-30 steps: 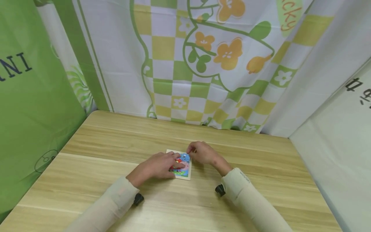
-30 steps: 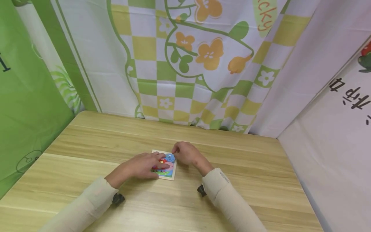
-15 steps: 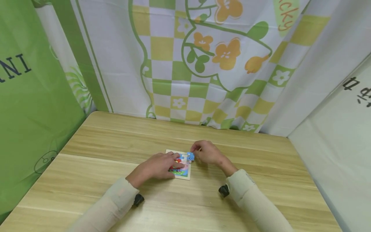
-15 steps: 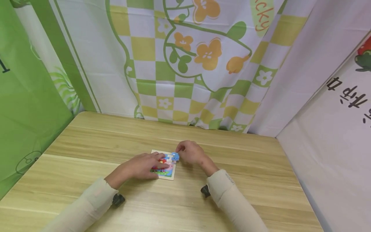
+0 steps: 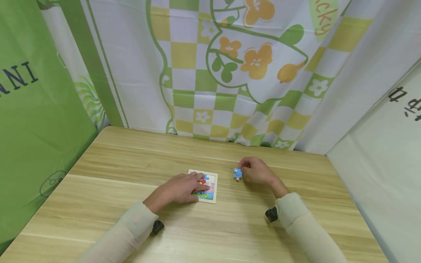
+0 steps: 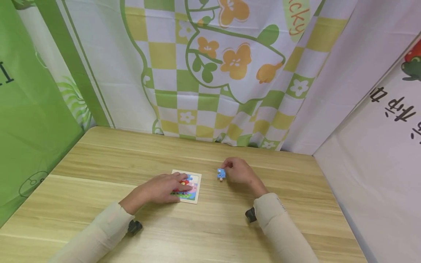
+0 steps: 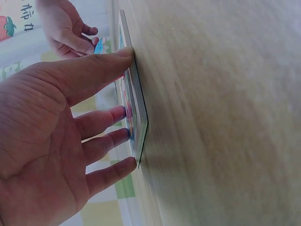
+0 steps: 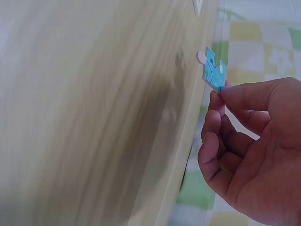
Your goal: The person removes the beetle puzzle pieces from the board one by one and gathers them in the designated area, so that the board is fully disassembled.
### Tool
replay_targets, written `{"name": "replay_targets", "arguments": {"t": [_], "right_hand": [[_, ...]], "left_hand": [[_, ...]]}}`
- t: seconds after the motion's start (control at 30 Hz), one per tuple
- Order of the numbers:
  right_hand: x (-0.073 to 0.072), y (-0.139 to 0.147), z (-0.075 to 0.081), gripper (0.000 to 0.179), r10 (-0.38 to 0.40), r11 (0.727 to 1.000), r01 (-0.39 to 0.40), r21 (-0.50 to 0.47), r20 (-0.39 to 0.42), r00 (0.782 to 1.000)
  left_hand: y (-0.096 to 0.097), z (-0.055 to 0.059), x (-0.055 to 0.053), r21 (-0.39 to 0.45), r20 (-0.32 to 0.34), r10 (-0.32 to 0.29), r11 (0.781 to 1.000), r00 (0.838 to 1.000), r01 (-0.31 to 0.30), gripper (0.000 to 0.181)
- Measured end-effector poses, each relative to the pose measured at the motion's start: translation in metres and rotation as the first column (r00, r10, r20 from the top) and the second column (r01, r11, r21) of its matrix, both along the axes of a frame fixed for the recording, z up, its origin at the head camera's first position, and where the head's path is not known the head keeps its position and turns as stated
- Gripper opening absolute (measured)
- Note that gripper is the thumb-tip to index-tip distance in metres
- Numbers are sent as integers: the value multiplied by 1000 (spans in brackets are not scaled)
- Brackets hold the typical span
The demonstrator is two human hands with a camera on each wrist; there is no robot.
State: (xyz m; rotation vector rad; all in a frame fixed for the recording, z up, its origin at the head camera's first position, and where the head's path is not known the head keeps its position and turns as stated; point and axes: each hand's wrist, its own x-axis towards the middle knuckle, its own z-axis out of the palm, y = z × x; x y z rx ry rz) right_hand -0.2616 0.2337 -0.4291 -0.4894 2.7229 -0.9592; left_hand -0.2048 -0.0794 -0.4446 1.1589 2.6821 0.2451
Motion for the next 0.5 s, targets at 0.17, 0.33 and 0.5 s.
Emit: {"name": "replay_targets", "arguments": {"t": [0.17, 0.33, 0.5], "right_hand": [[-7, 27, 3, 18, -26, 998, 28, 56, -23, 999], [-14, 53, 6, 20, -53, 993, 56, 102, -26, 998], [-18, 78, 8, 23, -93, 988, 93, 126, -7, 996]], "left_hand": [[0, 0, 1, 3, -3, -6, 1000, 1000, 6, 52], [0, -2, 0, 9, 6, 5, 1000, 1000, -5, 52], [1, -1, 1, -4, -15, -7, 1000, 1000, 7, 50]]}}
